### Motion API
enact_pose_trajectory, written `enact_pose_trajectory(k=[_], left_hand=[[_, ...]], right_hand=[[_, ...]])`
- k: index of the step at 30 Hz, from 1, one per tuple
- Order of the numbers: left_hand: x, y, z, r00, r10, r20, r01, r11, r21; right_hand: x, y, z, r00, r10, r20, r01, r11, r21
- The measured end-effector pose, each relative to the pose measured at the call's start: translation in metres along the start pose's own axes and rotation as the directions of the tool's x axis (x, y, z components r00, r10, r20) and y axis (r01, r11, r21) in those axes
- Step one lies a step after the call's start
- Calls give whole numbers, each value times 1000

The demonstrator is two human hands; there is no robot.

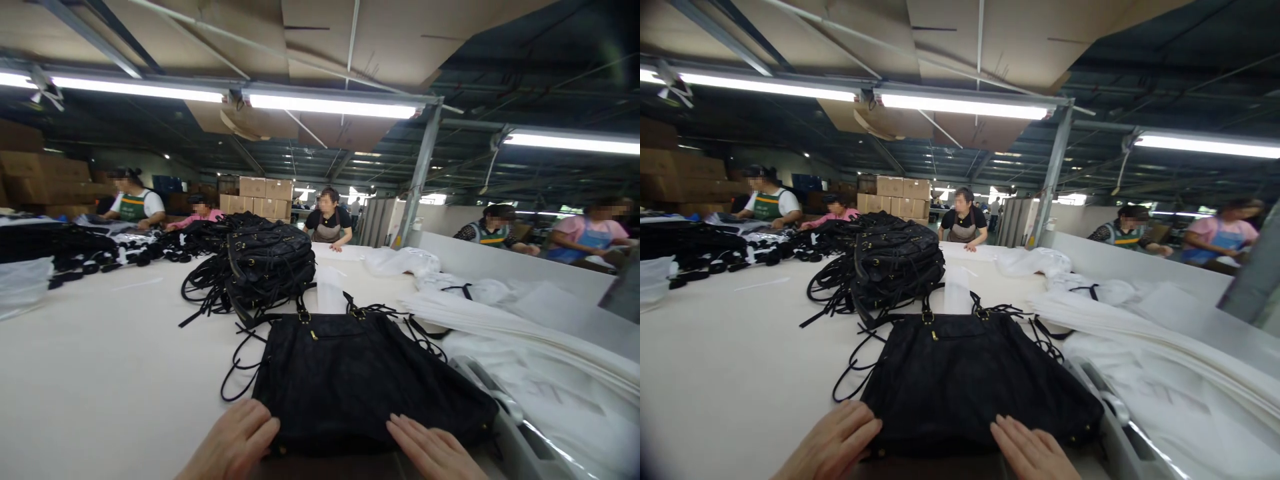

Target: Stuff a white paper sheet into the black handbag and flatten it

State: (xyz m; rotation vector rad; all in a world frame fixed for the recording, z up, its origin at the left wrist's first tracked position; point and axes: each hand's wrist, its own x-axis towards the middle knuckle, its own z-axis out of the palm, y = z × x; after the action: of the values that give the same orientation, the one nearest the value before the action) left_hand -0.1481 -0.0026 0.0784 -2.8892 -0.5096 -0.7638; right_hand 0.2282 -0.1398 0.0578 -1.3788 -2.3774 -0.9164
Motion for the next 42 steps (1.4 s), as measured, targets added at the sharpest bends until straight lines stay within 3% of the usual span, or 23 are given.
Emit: enact_pose_trajectory(k=[3,7,11,14,16,19,21,24,27,33,39,42], left_hand=[[7,-14,-9,997,-60,-44,60,998,-1],[20,-27,-23,980,-196,-22,197,980,31],[35,-6,-19,995,-99,-23,102,985,140],[50,10,-12,983,-145,111,135,986,93],[60,10,-10,947,-245,206,244,969,33],[66,-6,-3,915,-313,253,336,941,-50],[65,-21,9,933,-271,236,290,956,-49],[57,-39,31,972,-134,192,132,991,22],[49,-43,44,979,-40,199,30,998,54],[30,-24,34,967,48,252,-100,975,198],[4,-22,33,953,-33,300,-7,991,132],[12,-18,22,930,-74,360,32,992,121]], right_hand=[[6,15,-6,1000,23,-20,-24,999,-22],[27,26,-13,970,195,147,-212,971,110],[41,28,-12,919,251,306,-316,930,187],[49,34,-14,895,251,369,-333,926,176],[55,38,-17,889,222,401,-317,929,189],[62,36,-13,912,126,391,-228,948,225],[61,30,0,935,49,351,-141,960,242],[48,18,31,969,-65,240,14,978,209],[32,13,57,984,-125,124,111,987,114],[25,15,63,975,-192,115,186,981,61],[18,14,64,974,-171,148,157,982,105],[14,12,63,969,-183,167,164,979,120]])
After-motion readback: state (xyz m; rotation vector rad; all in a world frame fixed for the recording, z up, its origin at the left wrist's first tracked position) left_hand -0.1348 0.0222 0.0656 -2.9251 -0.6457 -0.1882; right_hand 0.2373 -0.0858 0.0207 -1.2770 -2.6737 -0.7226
